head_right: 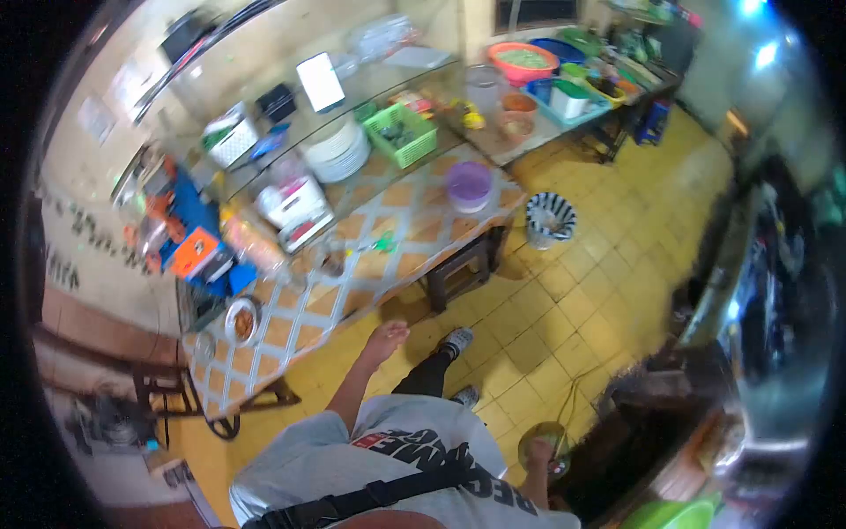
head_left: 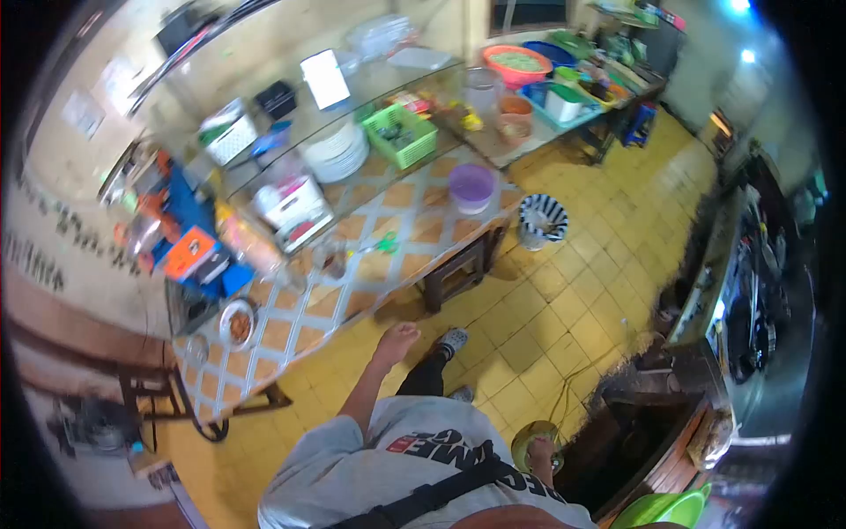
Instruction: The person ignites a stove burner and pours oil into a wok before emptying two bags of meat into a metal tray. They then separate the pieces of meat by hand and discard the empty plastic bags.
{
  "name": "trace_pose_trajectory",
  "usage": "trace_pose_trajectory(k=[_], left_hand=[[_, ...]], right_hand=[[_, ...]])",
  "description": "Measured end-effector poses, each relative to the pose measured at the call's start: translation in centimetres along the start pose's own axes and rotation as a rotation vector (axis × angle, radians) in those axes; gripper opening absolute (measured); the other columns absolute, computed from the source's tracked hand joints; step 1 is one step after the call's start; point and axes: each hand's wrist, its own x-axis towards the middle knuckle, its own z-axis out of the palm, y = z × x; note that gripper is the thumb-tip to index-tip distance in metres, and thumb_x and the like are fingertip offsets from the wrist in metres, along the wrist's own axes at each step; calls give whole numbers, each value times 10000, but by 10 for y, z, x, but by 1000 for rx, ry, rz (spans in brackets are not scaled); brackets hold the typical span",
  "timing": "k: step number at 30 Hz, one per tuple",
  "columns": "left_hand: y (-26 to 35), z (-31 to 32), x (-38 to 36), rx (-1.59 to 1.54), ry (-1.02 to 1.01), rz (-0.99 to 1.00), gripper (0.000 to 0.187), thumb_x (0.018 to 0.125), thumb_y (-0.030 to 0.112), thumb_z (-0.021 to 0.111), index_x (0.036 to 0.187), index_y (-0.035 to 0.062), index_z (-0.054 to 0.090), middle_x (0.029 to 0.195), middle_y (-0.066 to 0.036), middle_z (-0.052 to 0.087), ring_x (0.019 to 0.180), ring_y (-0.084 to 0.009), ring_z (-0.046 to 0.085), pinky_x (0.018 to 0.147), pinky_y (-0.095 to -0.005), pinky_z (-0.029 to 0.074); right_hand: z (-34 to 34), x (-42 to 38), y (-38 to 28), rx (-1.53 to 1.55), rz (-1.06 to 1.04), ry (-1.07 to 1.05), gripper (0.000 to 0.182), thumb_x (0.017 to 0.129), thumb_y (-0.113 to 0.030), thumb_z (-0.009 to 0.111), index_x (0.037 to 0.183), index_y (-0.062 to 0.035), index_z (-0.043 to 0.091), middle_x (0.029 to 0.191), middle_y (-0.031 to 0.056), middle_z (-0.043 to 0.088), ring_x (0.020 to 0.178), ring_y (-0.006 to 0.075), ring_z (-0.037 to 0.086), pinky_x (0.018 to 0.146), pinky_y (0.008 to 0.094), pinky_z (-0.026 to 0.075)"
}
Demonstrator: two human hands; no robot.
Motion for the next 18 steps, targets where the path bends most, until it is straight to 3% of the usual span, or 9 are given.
trace_pose_trajectory(k=[3,7,8,9,10,11,12,14,18], left_hand=[[15,25,33,-31,-141,-53,371,828,193,609,1133,2,519,1013,-82,601,947,-142,563,842,-271,440],[96,96,59,201,-1124,410,312,834,149,597,1118,25,563,1062,-44,595,975,-164,553,864,-308,441],[126,123,45,40,-1339,166,324,832,150,603,1124,14,566,1064,-60,607,998,-188,552,892,-317,433],[171,148,33,163,-1575,174,324,827,150,615,1114,5,571,1034,-65,617,987,-185,560,875,-313,440],[202,170,26,278,-1800,171,324,822,149,627,1103,-3,576,1004,-71,628,976,-182,567,859,-309,448],[207,190,27,302,-1842,167,324,822,149,627,1103,-3,576,1004,-71,628,976,-182,567,859,-309,448],[207,208,26,183,-2025,63,311,811,140,640,1082,-4,589,960,-72,634,929,-179,577,822,-302,457],[217,231,32,88,-2253,-94,299,799,131,654,1060,-4,602,916,-72,640,881,-176,586,784,-294,466],[254,299,45,38,-2417,437,231,771,96,669,983,11,633,838,-83,628,734,-170,566,678,-291,460]], right_hand=[[-104,-41,-86,1259,268,-7,149,740,-201,589,868,-127,578,610,-8,518,583,190,556,539,332,477],[-48,-37,-58,1237,548,-100,227,663,-103,609,879,-85,545,623,33,513,578,181,534,509,354,467],[-16,-9,-75,825,62,342,293,590,-19,653,868,-57,570,675,74,577,579,164,539,483,322,461],[-166,-42,-134,1195,824,-32,376,589,-21,678,954,-31,587,721,86,605,577,166,562,473,328,467],[-39,-66,-70,1231,856,-19,376,589,-21,678,954,-31,587,721,86,605,577,166,562,473,328,467],[4,-24,-79,689,101,247,473,578,-23,709,1031,8,576,732,101,619,566,179,582,450,324,464],[14,-80,-78,711,138,260,473,578,-23,709,1031,8,576,732,101,619,566,179,582,450,324,464],[-150,-64,-167,1488,1002,192,429,607,-38,716,1009,36,589,709,92,624,534,179,581,425,321,451],[-139,-68,-203,1725,1230,291,220,687,-69,677,875,29,622,696,73,627,512,176,575,413,319,443]])
